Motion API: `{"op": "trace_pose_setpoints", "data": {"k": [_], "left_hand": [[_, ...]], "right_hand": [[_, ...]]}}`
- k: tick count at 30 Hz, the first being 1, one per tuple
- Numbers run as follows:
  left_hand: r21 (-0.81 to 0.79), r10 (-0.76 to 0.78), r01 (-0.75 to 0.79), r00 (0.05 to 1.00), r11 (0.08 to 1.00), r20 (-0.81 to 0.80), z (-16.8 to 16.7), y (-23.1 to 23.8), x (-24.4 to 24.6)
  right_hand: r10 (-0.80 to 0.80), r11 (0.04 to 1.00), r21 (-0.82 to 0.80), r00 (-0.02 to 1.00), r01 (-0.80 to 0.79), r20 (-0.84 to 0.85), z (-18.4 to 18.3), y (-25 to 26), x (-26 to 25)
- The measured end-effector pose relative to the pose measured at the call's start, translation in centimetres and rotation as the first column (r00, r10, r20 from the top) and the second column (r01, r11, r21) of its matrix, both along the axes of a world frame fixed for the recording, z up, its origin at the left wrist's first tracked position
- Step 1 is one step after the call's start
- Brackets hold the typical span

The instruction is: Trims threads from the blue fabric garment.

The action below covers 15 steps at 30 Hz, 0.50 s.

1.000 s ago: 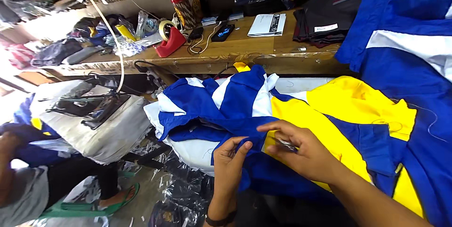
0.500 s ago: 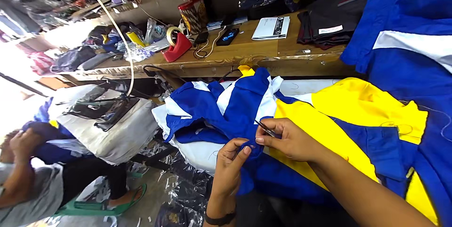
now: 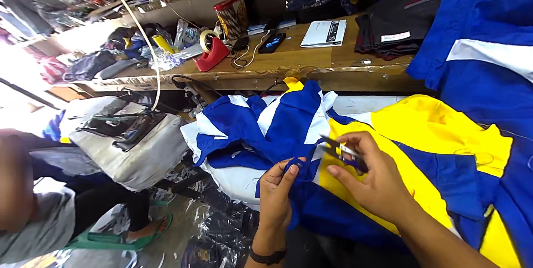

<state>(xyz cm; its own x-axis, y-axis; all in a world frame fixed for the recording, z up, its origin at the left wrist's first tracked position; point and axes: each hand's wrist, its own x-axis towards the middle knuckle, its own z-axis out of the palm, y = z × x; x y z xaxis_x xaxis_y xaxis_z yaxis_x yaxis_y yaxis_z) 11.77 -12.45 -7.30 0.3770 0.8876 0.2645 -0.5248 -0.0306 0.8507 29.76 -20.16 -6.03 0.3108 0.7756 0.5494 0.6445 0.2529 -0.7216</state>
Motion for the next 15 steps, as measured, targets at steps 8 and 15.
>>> {"op": "trace_pose_setpoints", "data": {"k": [8,15], "left_hand": [[0.039,0.094,-0.093,0.995,0.995,-0.027,0.1,-1.3,1.4],[0.029,0.094,-0.093,0.994,0.995,-0.054,0.2,-1.7,1.8]], "right_hand": [[-0.055,0.989,0.139,0.998,0.051,0.027,-2.2,-1.3,-1.0],[-0.054,0.987,0.153,0.998,0.058,-0.030,-2.6,-0.9,-1.4]]}}
